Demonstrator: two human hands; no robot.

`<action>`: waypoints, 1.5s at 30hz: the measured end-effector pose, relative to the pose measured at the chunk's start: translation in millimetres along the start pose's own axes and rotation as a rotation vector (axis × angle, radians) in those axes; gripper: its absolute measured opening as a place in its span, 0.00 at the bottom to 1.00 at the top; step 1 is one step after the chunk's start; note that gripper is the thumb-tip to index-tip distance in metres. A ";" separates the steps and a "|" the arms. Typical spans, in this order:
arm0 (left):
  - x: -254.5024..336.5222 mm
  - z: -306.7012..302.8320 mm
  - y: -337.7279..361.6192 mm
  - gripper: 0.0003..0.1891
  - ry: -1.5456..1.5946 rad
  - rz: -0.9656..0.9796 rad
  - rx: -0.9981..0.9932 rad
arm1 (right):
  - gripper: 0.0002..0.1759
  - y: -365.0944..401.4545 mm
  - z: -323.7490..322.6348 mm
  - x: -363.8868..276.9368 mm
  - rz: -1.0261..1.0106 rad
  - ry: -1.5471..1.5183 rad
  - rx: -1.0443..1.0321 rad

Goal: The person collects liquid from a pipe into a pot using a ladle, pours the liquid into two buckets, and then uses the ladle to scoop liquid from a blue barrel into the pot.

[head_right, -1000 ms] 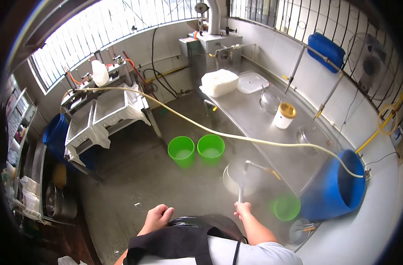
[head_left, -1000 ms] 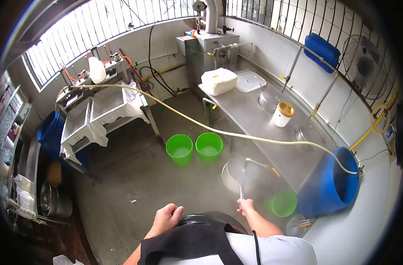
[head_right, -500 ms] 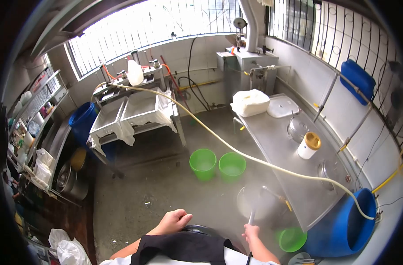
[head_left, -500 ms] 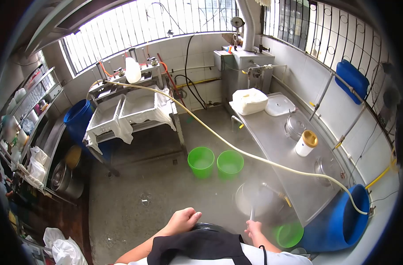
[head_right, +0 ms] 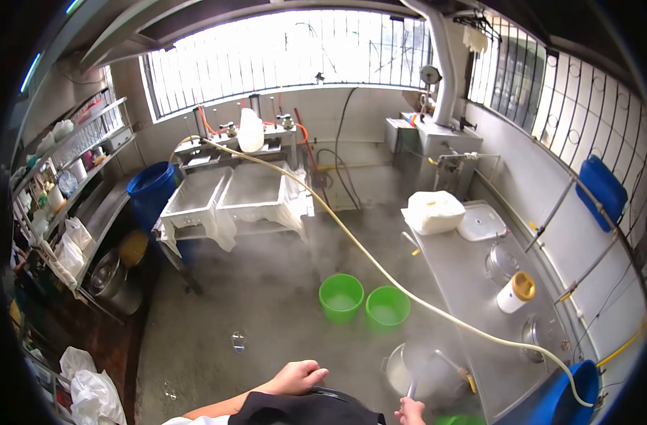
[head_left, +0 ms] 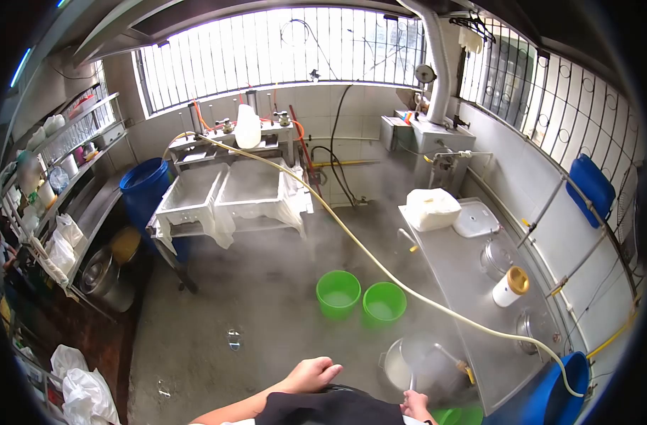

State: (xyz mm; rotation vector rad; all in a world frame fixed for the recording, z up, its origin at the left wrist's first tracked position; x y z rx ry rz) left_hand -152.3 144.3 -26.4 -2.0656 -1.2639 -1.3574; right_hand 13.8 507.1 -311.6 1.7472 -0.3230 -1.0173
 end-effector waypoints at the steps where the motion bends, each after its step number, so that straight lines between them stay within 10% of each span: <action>1: -3.5 -9.4 -10.9 0.20 0.000 0.040 -0.010 | 0.07 -5.4 2.3 -1.2 0.028 -0.061 -0.021; 13: -60.9 -45.9 -120.3 0.19 -0.109 0.252 -0.211 | 0.12 34.9 66.8 -45.3 -0.033 -0.201 0.025; 25: -101.1 22.7 -165.5 0.21 -0.113 -0.002 -0.494 | 0.09 59.7 52.3 -51.1 -0.011 -0.164 0.125; 40: -40.2 228.5 -219.2 0.26 -0.174 0.061 -0.852 | 0.11 26.1 2.6 -61.5 -0.003 -0.084 0.114; 45: -86.3 327.5 -220.9 0.29 0.121 -0.389 -0.960 | 0.12 30.5 5.2 -65.8 0.019 -0.107 0.062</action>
Point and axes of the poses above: each hand's wrist, its own y-axis away from the middle knuckle, its own z-axis out of the palm, x = y × z, the point moved 2 cm from there along -y, towards the middle knuckle, and after that the axes turned 7 degrees about z, right-handed, at the moved point
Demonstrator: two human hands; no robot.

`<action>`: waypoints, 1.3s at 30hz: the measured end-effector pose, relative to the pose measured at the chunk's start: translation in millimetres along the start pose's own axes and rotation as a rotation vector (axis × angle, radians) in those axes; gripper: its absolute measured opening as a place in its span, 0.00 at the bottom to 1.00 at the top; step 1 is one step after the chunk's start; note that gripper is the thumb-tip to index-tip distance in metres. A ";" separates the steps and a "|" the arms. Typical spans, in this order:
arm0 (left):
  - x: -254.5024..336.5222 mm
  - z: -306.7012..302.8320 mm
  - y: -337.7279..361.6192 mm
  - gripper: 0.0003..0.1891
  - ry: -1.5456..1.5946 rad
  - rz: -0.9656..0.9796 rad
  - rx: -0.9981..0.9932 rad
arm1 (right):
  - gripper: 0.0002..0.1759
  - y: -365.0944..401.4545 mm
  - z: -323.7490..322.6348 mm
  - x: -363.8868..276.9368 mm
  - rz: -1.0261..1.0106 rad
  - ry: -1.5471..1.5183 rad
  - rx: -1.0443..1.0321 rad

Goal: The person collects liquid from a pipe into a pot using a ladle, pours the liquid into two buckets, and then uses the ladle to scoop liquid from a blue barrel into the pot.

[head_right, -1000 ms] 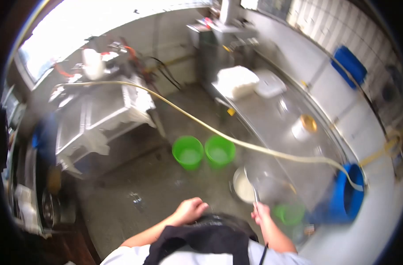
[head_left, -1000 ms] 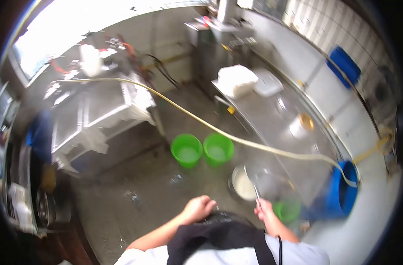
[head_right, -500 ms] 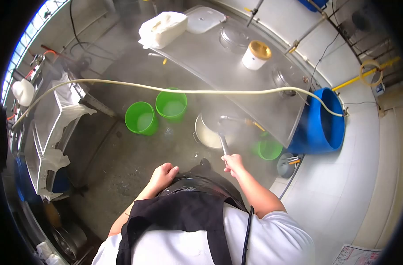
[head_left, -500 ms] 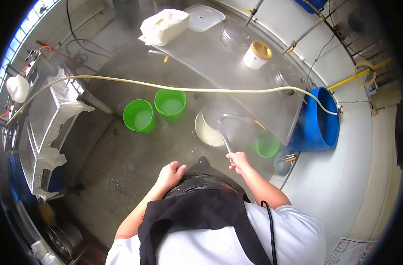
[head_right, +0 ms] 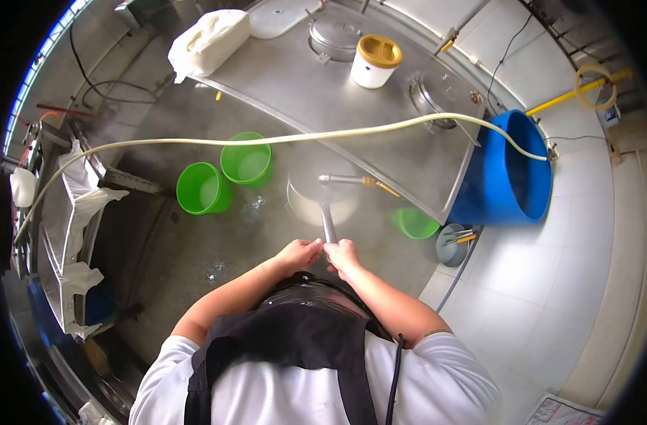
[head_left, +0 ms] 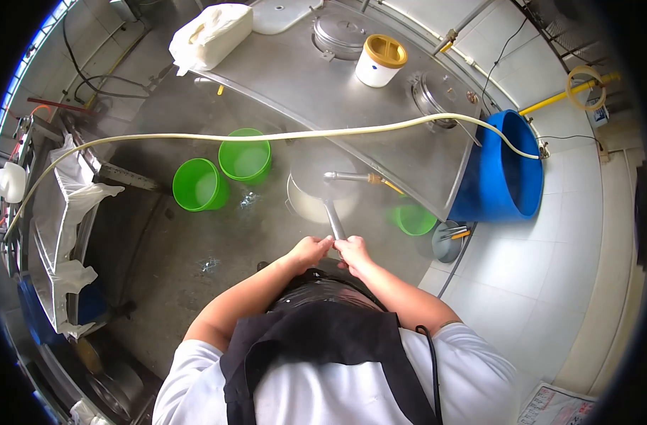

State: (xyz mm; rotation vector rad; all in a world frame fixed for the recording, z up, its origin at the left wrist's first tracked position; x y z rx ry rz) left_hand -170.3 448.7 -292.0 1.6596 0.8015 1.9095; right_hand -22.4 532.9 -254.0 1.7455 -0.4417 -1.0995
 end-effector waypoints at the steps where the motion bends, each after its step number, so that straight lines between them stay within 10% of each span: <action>1: -4.2 8.1 -10.5 0.29 0.158 -0.024 -0.044 | 0.12 -2.5 1.7 1.6 -0.034 0.013 0.034; 8: 4.0 34.9 -30.4 0.18 0.814 -0.143 -0.321 | 0.13 8.7 4.7 -0.8 -0.048 0.052 -0.037; 16: 9.2 22.7 -13.1 0.13 1.057 -0.210 -0.138 | 0.17 19.3 -59.2 -19.1 -0.365 0.235 -0.325; 20: -10.0 -4.1 -8.2 0.07 1.112 -0.271 -0.002 | 0.27 -55.0 -113.5 -29.3 -0.594 0.663 0.294; 22: -9.7 -11.4 4.3 0.06 1.089 -0.262 0.024 | 0.47 -82.7 -136.4 -38.6 -0.561 0.865 0.515; 27: -12.5 -19.4 40.7 0.07 0.973 -0.220 -0.007 | 0.63 -89.8 -131.4 -69.4 -0.384 1.023 0.529; 39: 0.1 -23.8 93.2 0.08 0.764 -0.119 0.026 | 0.63 -102.8 -121.1 -94.5 -0.236 1.068 0.542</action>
Point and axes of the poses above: each hand's wrist, its own y-axis away from the middle knuckle, its own z-axis out of the palm, x = y × z, the point moved 2 cm from there along -y, towards the middle knuckle, and after that the axes turned 7 degrees about z, right-handed, at the moved point
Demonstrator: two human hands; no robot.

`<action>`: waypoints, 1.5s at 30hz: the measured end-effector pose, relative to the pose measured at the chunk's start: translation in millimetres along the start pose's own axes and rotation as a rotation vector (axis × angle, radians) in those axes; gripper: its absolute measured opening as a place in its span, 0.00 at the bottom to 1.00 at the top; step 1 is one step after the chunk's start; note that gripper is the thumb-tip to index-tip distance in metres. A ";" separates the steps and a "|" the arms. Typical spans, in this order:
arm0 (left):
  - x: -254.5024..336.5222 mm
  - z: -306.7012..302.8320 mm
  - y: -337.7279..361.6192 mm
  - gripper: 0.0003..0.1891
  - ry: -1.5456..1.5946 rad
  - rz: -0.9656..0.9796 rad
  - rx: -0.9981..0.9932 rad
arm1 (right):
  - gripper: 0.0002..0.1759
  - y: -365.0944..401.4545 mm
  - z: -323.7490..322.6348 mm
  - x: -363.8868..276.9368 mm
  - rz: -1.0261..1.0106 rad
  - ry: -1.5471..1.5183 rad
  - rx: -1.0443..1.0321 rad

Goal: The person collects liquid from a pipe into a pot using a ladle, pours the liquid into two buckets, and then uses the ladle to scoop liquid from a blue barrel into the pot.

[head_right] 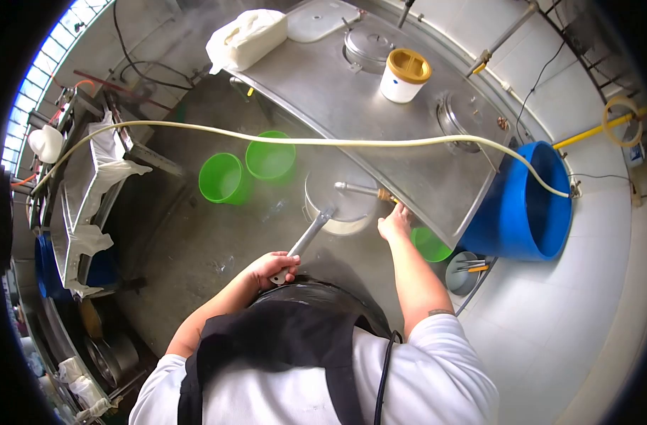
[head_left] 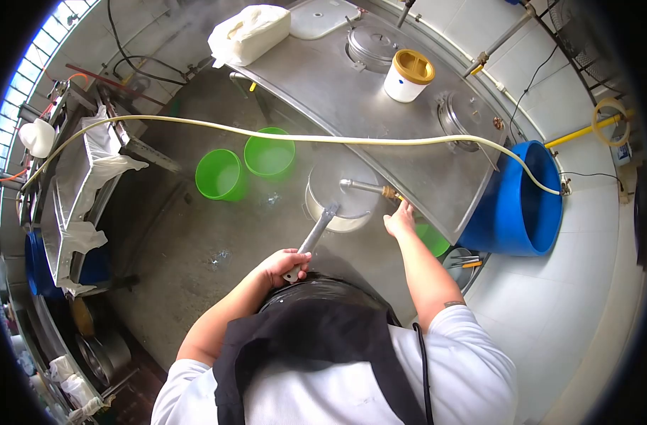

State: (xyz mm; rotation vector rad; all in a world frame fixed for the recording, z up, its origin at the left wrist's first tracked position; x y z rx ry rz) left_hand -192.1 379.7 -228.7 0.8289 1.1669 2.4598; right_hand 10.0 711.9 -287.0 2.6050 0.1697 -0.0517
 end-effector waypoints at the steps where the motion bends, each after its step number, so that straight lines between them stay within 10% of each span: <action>1: -1.5 -0.7 2.1 0.08 -0.001 0.008 0.001 | 0.63 -1.7 -0.5 3.0 0.000 -0.073 -0.035; 25: -18.7 -14.1 24.8 0.09 -0.405 0.062 0.140 | 0.65 0.4 21.2 51.8 -0.273 -0.228 0.036; 45: -16.2 -13.8 19.8 0.11 -0.153 -0.020 0.033 | 0.72 14.0 3.3 23.2 -0.114 -0.104 -0.107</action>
Point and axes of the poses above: each hand's wrist, its own y-axis away from the middle knuckle, its own z-axis out of the palm, x = y × z, the point moved 2 cm from there along -y, towards the middle knuckle, and after that the axes turned 7 degrees about z, right-handed, at the moved point
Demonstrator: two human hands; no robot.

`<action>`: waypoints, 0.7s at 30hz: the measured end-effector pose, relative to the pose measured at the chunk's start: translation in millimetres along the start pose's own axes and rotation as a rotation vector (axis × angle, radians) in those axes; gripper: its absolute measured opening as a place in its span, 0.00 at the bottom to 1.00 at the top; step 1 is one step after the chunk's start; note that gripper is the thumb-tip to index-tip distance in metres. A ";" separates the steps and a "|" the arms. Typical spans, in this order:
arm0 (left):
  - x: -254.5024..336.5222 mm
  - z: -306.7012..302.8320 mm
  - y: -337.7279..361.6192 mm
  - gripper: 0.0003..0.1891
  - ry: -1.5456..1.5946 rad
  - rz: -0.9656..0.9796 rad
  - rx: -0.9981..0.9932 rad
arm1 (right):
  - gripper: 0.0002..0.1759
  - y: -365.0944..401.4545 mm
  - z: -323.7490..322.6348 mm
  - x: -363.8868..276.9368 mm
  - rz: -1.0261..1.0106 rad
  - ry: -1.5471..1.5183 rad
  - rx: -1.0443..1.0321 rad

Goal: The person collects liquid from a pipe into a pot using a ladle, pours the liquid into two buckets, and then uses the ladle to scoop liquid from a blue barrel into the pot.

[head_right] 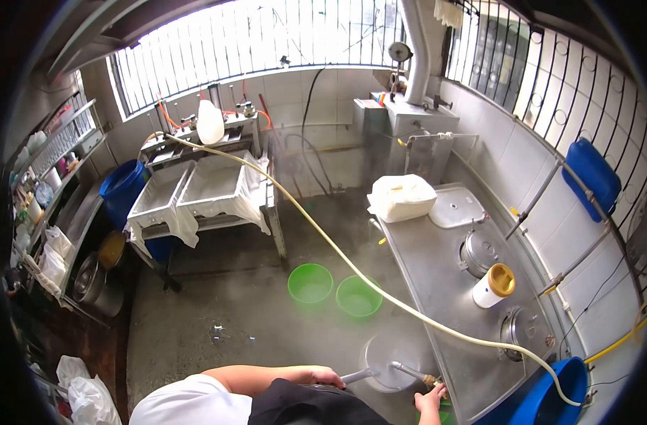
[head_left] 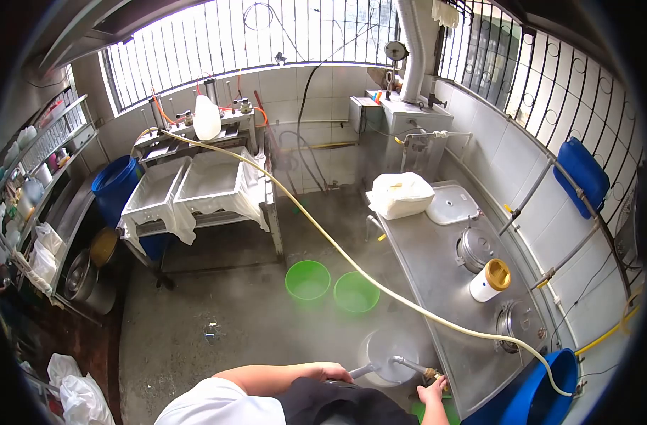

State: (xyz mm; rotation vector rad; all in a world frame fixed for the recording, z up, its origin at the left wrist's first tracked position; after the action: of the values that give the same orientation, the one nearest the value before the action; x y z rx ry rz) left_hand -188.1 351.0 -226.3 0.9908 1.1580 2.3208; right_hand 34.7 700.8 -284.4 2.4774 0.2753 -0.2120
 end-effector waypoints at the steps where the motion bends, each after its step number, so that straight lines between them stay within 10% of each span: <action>1: 1.9 3.7 5.0 0.11 0.000 0.005 0.010 | 0.73 5.0 -2.7 -4.3 0.008 -0.010 -0.014; 21: -11.2 -6.1 -20.4 0.11 -0.055 0.032 0.001 | 0.77 -9.3 7.9 5.7 -0.039 0.064 -0.017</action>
State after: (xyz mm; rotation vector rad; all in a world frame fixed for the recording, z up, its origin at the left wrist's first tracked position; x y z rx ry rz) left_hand -184.6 353.2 -250.0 1.0739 1.1306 2.3025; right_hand 37.2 704.1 -297.2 2.4668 0.3515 -0.1461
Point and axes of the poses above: each hand's wrist, its own y-axis away from the middle knuckle, its own z-axis out of the palm, x = y × z, the point moved 2 cm from there along -y, towards the middle knuckle, and after that the axes turned 7 degrees about z, right-handed, at the moved point
